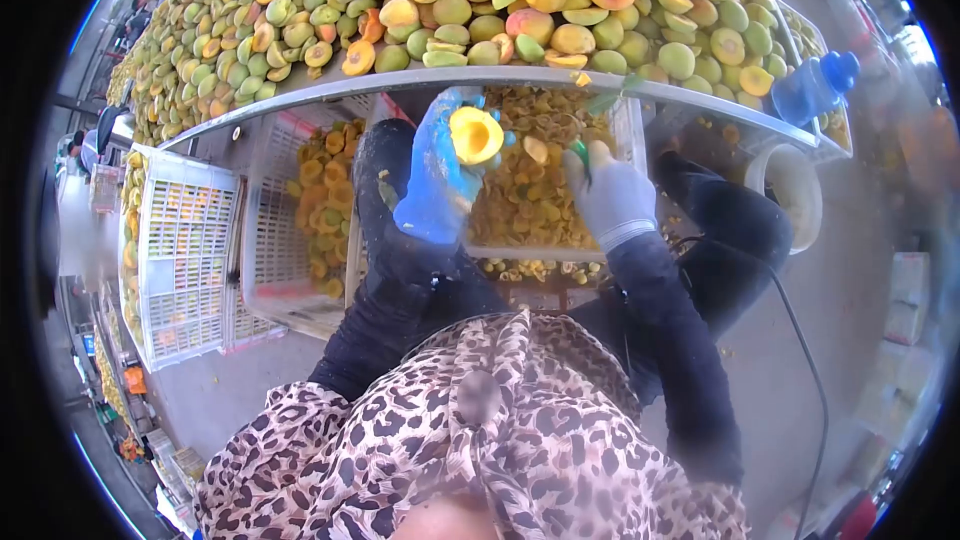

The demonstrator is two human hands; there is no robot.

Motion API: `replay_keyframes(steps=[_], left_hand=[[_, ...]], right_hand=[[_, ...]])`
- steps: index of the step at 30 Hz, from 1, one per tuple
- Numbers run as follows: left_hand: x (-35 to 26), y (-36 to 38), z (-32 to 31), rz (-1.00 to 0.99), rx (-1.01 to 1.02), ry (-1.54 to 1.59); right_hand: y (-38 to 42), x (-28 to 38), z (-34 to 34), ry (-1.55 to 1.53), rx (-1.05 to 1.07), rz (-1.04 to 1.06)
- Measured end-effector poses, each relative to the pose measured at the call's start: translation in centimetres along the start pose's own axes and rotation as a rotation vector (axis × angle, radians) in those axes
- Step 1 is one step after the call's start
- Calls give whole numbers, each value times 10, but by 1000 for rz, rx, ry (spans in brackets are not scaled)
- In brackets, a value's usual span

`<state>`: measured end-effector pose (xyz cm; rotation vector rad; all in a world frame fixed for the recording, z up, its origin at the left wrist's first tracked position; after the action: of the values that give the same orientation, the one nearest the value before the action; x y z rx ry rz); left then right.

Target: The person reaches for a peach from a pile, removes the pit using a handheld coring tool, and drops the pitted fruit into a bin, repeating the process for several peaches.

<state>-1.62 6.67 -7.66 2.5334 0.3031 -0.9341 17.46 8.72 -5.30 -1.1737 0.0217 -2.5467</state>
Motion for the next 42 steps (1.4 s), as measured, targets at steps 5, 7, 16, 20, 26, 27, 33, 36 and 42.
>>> replay_keyframes(steps=[5, 7, 16, 20, 26, 27, 33, 36, 42], left_hand=[[-2, 14, -13, -92, 87, -157], [-7, 21, -14, -180, 144, -266], [-98, 73, -13, -723, -113, -902], [-156, 35, 11, -1433, -448, -1806], [-97, -87, -38, -534, -236, -2069], [-84, -100, -34, -377, -171, -2111], [-87, -103, -22, -599, -103, -1374], [-86, -90, -16, -497, -128, -578], [-28, -22, -70, 212, 227, 534]], right_hand=[[-4, 63, 8, 363, -84, 234], [-5, 70, 5, 481, -51, 303], [-7, -37, -2, 776, 52, -126], [8, -46, -4, 652, 65, -121], [21, -11, -49, 363, 240, 2], [23, -7, -47, 363, 249, 5], [15, -5, -27, 257, 228, -42], [-9, 33, -3, -108, 71, 82], [-39, 83, 2, -380, 28, 10]])
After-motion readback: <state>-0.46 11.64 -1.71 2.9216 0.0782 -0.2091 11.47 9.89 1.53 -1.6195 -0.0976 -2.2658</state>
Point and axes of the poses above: each hand's wrist, its own y-axis away from the middle knuckle, its own z-axis out of the back of the hand, x = y × z, the point moved 7 cm from there along -y, towards the middle knuckle, and after that the axes turned 3 degrees about -x, right-handed, at the moved point
